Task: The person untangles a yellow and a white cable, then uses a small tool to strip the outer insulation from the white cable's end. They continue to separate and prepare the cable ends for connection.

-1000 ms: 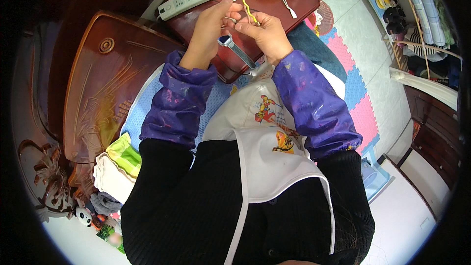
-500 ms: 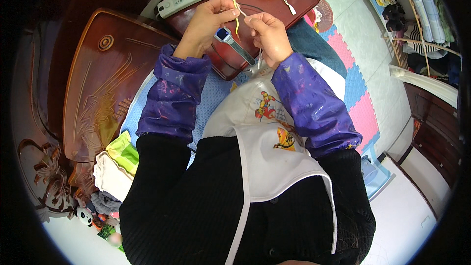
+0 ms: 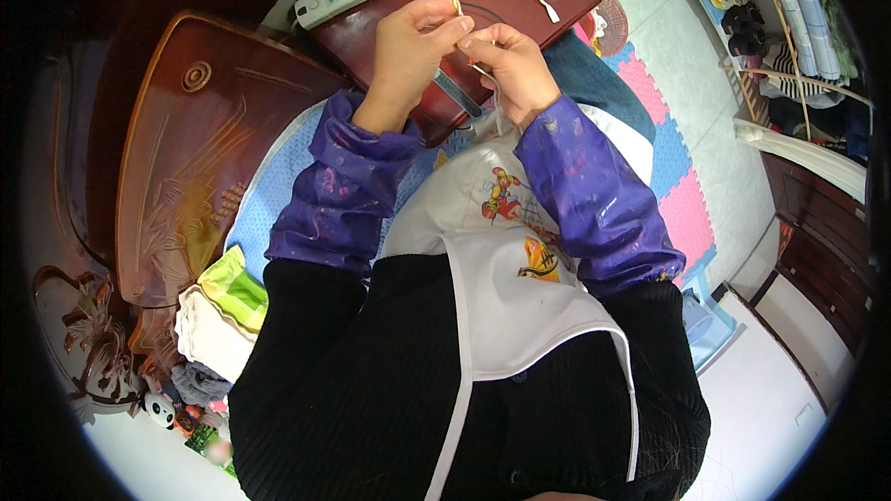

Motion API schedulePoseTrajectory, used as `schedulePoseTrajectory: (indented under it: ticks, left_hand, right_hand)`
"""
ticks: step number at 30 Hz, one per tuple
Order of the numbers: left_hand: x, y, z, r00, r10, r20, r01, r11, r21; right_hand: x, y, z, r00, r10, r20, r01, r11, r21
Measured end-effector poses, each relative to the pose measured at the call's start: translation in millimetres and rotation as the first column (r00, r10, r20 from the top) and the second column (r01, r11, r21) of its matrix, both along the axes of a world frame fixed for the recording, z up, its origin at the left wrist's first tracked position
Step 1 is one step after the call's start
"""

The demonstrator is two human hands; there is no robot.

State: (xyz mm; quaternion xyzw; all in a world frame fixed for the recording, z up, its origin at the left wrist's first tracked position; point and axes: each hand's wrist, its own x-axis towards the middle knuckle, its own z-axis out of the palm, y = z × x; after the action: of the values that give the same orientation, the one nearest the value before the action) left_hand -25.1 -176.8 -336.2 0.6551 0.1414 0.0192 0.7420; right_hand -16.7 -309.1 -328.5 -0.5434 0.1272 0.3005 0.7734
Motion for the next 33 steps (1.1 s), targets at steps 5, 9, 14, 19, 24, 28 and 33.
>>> schedulePoseTrajectory:
  ticks: [5, 9, 14, 19, 24, 28, 33]
  left_hand:
    - [2.2, 2.0, -3.1, 1.0, 0.009, -0.007, -0.009, 1.0, -0.026]
    - [2.0, 10.1, -3.6, 0.999, -0.045, 0.015, 0.046, 0.996, -0.08]
    - [2.6, 24.0, -4.2, 0.977, -0.206, -0.052, 0.202, 0.976, -0.082]
    - [4.4, 30.2, -14.1, 0.946, -0.324, 0.0, 0.306, 0.895, -0.325]
    - [3.6, 24.7, -6.6, 0.962, -0.259, -0.092, 0.224, 0.932, -0.287]
    - [-0.7, 19.0, -3.8, 0.984, -0.177, -0.019, 0.171, 0.971, -0.169]
    - [0.3, 18.0, -5.6, 0.983, -0.182, 0.03, 0.18, 0.983, 0.039]
  right_hand:
    - [-5.6, 8.5, -3.6, 0.998, -0.056, -0.025, 0.056, 0.998, 0.007]
    - [-2.8, 4.2, -8.2, 0.999, -0.01, -0.044, 0.011, 1.0, 0.021]
    - [-6.0, -3.2, -5.2, 0.999, -0.006, -0.048, 0.008, 0.999, 0.044]
    - [-3.9, -8.7, -5.3, 0.993, 0.11, -0.041, -0.098, 0.969, 0.227]
    - [-1.6, -9.0, -14.5, 0.989, 0.118, 0.094, -0.136, 0.968, 0.212]
    - [3.1, -1.3, -8.5, 0.984, 0.114, 0.137, -0.121, 0.991, 0.049]
    - [4.7, -0.6, -9.4, 0.992, 0.107, 0.062, -0.106, 0.994, -0.019]
